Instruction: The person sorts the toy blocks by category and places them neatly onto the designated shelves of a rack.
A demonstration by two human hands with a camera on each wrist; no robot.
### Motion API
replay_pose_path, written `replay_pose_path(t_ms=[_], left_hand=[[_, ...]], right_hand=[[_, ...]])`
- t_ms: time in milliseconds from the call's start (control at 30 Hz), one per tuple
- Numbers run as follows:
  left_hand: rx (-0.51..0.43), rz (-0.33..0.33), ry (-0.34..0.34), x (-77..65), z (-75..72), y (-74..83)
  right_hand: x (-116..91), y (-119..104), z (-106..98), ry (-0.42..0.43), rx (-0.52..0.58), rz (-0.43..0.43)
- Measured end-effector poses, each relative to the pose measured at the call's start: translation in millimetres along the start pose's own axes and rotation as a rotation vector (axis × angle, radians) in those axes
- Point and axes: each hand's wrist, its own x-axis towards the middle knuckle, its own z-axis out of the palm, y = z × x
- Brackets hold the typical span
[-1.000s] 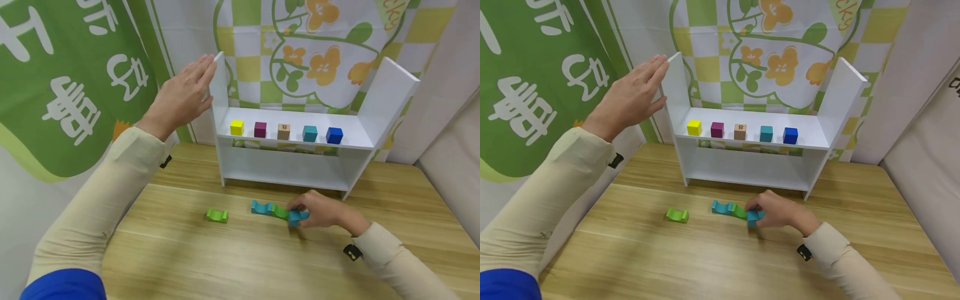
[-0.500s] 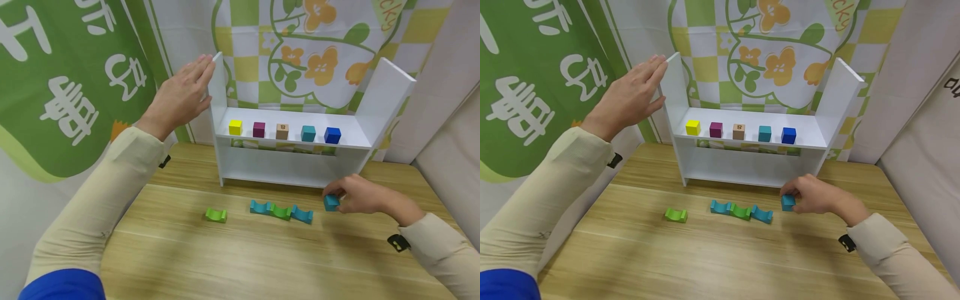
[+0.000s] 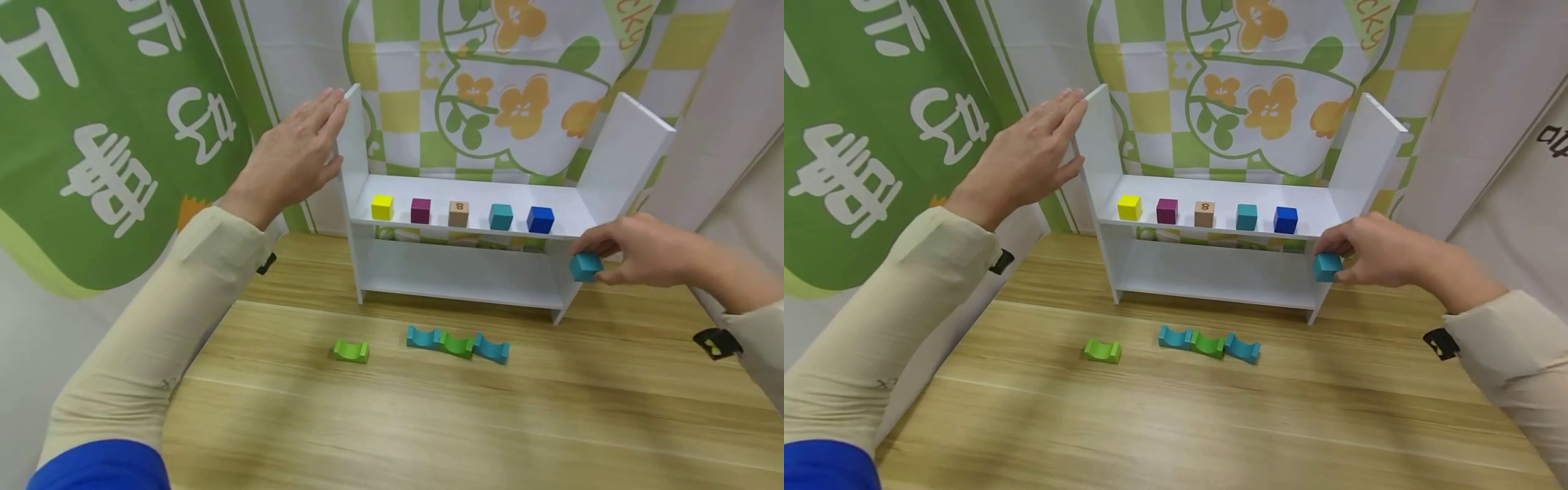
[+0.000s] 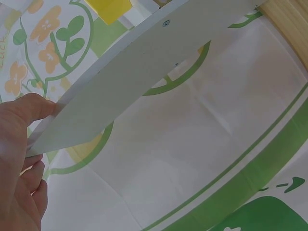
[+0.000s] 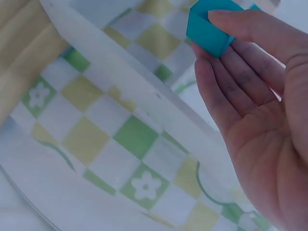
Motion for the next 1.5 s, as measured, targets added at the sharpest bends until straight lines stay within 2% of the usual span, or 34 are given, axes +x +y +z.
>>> replay_pose_path(t_ms=[200,400,700,1033,1500], left_hand=[[0.004,0.0,-0.008,-0.6,0.0,-0.4],[0.002,-0.006,-0.019,-1.2,-0.4,-0.3],[0.002,0.006,-0.014,1.1,2.0,0.6],[0.006,-0.002,-0.013,-0.1,-1.1,1.2],[0.015,-0.003,-0.013,-0.6,-1.4,0.5]], right_hand=[[9,3,-25,0.035,-0.063,0.021],[21,1,-38,0.044,-0.108,0.032],[35,5,-39,-0.004,-0.125,0.079],[47,0,-43,-0.029,-0.207,0.104],[54,-3,-41,-0.085,-0.192,0.149]])
